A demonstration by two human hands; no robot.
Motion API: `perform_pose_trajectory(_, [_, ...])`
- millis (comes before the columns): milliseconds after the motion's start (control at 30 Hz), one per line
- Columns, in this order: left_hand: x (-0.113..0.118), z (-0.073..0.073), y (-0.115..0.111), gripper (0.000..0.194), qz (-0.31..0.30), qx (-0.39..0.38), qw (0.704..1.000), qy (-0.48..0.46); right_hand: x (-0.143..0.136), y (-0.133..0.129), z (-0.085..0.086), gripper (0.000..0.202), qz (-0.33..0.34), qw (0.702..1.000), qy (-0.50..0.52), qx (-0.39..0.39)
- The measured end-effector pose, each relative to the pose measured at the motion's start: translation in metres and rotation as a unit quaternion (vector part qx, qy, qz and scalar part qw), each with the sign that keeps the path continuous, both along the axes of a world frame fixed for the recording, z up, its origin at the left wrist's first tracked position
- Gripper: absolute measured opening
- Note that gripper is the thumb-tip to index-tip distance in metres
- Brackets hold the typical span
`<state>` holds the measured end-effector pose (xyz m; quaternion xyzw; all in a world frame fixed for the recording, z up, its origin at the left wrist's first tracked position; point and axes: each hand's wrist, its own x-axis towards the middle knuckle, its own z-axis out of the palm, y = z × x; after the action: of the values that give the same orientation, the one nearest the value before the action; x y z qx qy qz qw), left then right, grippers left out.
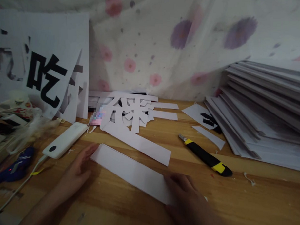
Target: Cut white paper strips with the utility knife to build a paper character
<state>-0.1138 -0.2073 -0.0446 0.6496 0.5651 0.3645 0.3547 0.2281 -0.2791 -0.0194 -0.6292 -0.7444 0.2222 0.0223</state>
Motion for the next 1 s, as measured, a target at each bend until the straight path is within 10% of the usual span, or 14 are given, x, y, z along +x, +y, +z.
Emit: perform_pose_trajectory(1000, [-0.005,-0.001,-0.018,0.077,0.086,-0.031,0.987,-0.132,0.004,0.0,-0.01,0.055,0.002,0.999,0.003,0.044])
